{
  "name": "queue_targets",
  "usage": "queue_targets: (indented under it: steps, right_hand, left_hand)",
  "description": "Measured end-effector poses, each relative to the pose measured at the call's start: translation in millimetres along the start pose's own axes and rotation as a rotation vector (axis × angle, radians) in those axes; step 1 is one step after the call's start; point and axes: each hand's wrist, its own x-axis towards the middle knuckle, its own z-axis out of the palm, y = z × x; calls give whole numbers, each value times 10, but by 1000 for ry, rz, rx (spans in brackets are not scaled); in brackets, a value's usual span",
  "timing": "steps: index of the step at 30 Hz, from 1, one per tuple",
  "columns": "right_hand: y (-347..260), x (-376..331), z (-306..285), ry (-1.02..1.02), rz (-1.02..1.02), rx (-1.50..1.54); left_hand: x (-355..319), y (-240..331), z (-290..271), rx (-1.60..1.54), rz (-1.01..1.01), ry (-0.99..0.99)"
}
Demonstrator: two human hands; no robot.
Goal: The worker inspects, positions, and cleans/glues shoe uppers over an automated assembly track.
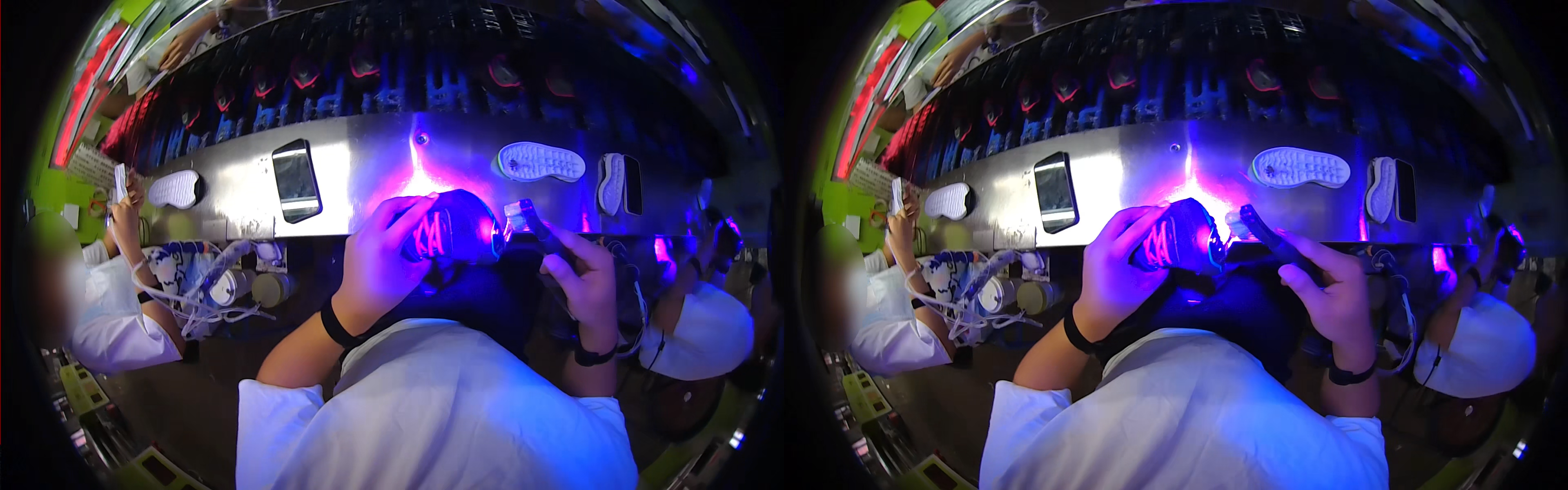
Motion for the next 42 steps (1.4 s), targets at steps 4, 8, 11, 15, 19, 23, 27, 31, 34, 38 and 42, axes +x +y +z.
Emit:
queue_targets:
  steps: [4, 8, 11, 15, 19, 23, 27, 31, 34, 38, 42]
  right_hand:
    - [-151, -33, 49, 8, 115, 153]
    - [-243, -66, 32, -35, 184, 126]
    - [-170, -115, 17, -3, 186, 150]
    - [-32, -176, 9, 45, 164, 92]
    - [48, -168, -8, 113, 0, -79]
    - [0, -136, -87, 96, -55, -289]
    - [-66, -68, -183, 18, -123, -374]
    - [-128, -5, -196, -23, -183, -370]
    - [-178, 55, -185, -46, -185, -410]
    - [-23, 61, -43, 5, -112, -251]
    - [245, 0, 135, 31, 163, 134]
  left_hand:
    - [34, 31, 27, 117, 43, 122]
    - [90, 32, 80, 216, 90, 130]
    - [116, 38, 135, 227, 88, 130]
    - [140, 117, 162, 202, 13, 72]
    - [167, 165, 191, 202, -3, 36]
    - [176, 170, 190, 164, -25, 5]
    - [188, 162, 142, 44, -37, -84]
    - [187, 93, 30, -109, -30, -221]
    - [192, 86, -88, -210, -147, -372]
    - [200, 149, -200, -399, -226, -456]
    - [42, -8, -32, -663, -225, -447]
